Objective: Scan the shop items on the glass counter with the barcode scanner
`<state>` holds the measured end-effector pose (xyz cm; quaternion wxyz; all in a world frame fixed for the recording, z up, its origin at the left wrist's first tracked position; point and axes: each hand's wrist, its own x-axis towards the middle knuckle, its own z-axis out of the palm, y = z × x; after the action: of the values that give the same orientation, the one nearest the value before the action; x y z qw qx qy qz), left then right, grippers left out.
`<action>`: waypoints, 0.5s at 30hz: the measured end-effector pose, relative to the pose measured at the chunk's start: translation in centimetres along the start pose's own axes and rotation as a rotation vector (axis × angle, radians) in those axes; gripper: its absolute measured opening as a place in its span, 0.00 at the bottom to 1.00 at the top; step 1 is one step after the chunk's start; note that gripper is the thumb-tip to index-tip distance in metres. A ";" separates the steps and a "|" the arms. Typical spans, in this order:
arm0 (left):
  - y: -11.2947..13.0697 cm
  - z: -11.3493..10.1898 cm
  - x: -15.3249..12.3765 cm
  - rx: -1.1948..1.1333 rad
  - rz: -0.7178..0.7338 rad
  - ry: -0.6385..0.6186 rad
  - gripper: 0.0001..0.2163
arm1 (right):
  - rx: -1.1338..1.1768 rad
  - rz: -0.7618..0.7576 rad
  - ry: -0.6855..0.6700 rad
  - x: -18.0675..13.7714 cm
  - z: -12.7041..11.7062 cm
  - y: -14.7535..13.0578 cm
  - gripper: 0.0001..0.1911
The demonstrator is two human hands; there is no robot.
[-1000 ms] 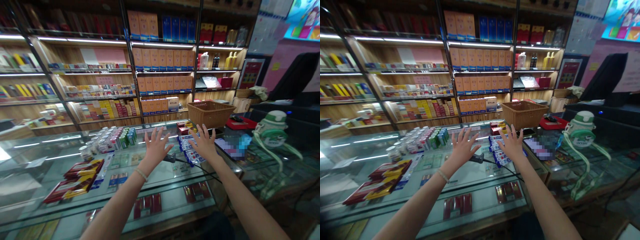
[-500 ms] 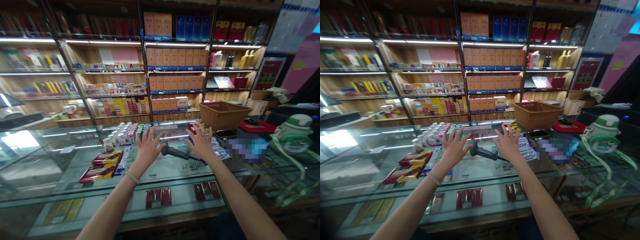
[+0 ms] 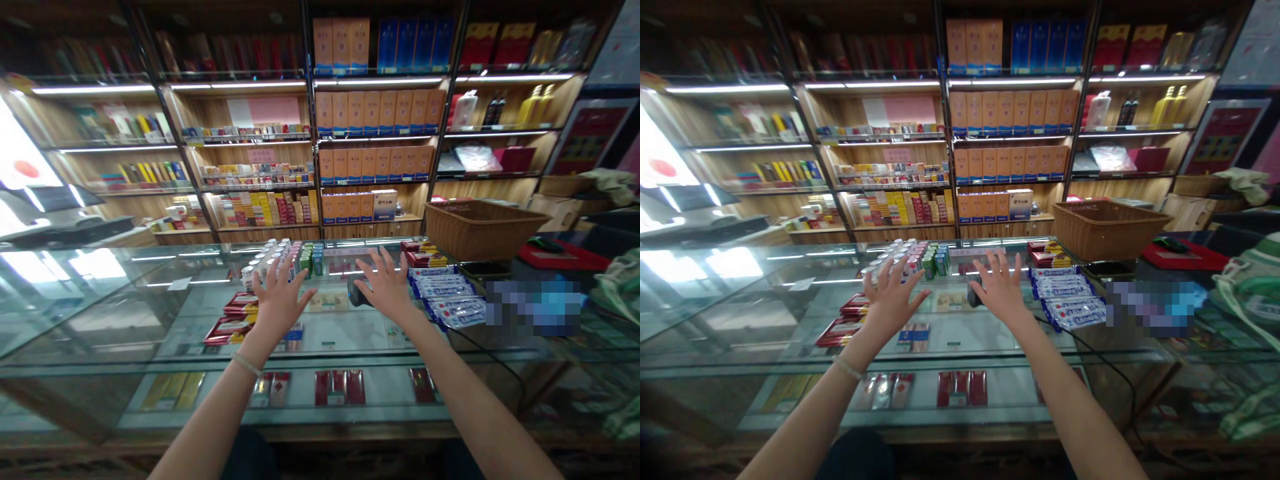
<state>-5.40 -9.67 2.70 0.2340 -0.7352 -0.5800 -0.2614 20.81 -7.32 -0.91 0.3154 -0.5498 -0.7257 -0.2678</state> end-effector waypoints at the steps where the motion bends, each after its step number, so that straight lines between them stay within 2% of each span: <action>1: -0.5 -0.2 -0.3 0.012 -0.007 -0.008 0.19 | 0.011 -0.010 -0.001 0.2 0.2 -0.6 0.24; 9: -4.4 -0.1 -3.0 0.138 -0.040 -0.018 0.21 | 0.092 -0.094 -0.049 1.7 1.9 -5.2 0.25; 15: -6.0 0.7 -4.5 0.135 -0.056 -0.010 0.22 | 0.124 -0.198 -0.082 3.4 3.2 -7.9 0.26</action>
<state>-12.01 -11.22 -0.50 0.2726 -0.7026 -0.6178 -0.2245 12.02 -4.84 -0.83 0.2906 -0.4655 -0.8039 -0.2295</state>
